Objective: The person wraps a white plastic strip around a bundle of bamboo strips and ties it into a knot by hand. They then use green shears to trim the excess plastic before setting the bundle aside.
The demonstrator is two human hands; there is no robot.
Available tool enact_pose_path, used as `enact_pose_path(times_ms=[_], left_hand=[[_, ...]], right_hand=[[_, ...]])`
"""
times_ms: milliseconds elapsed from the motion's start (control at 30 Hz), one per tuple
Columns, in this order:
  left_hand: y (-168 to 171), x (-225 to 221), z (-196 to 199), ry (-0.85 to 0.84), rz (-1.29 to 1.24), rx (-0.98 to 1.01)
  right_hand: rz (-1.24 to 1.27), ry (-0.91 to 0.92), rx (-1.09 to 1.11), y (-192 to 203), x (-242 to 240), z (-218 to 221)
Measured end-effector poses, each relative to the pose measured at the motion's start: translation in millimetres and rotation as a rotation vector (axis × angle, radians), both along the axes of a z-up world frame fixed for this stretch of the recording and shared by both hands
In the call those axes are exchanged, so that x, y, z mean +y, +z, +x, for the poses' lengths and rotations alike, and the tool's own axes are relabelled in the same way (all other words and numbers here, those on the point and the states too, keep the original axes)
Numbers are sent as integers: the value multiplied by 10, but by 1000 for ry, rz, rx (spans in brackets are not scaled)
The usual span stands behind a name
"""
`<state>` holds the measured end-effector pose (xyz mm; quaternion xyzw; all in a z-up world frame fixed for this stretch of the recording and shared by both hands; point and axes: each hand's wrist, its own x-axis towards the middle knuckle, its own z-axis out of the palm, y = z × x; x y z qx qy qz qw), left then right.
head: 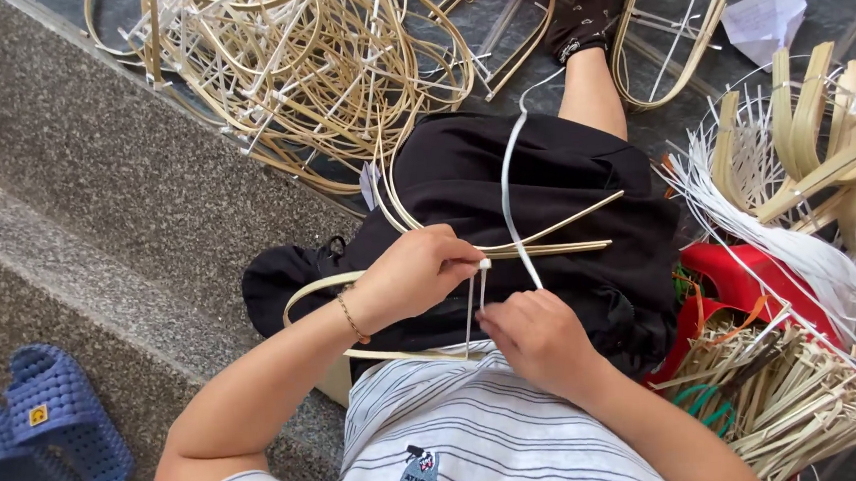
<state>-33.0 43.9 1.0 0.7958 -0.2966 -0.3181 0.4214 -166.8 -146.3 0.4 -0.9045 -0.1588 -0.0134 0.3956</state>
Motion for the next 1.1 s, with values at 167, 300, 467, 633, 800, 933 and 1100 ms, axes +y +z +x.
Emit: enact_pose_path(times_ms=[167, 300, 467, 633, 800, 933, 1100], left_hand=[[274, -26, -256, -17, -35, -134], [384, 102, -350, -40, -99, -28], [312, 128, -378, 86, -130, -64], [276, 68, -467, 38, -135, -203], [481, 158, -476, -34, -163, -64], [458, 224, -345, -141, -135, -32], [253, 242, -44, -237, -121, 266]], right_hand=[[8, 102, 125, 344, -276, 578], [326, 93, 655, -120, -427, 715], [270, 115, 594, -9, -195, 23], [13, 125, 246, 431, -292, 325], [318, 198, 859, -34, -450, 723], [462, 375, 1099, -664, -268, 411], [585, 180, 641, -578, -112, 245]])
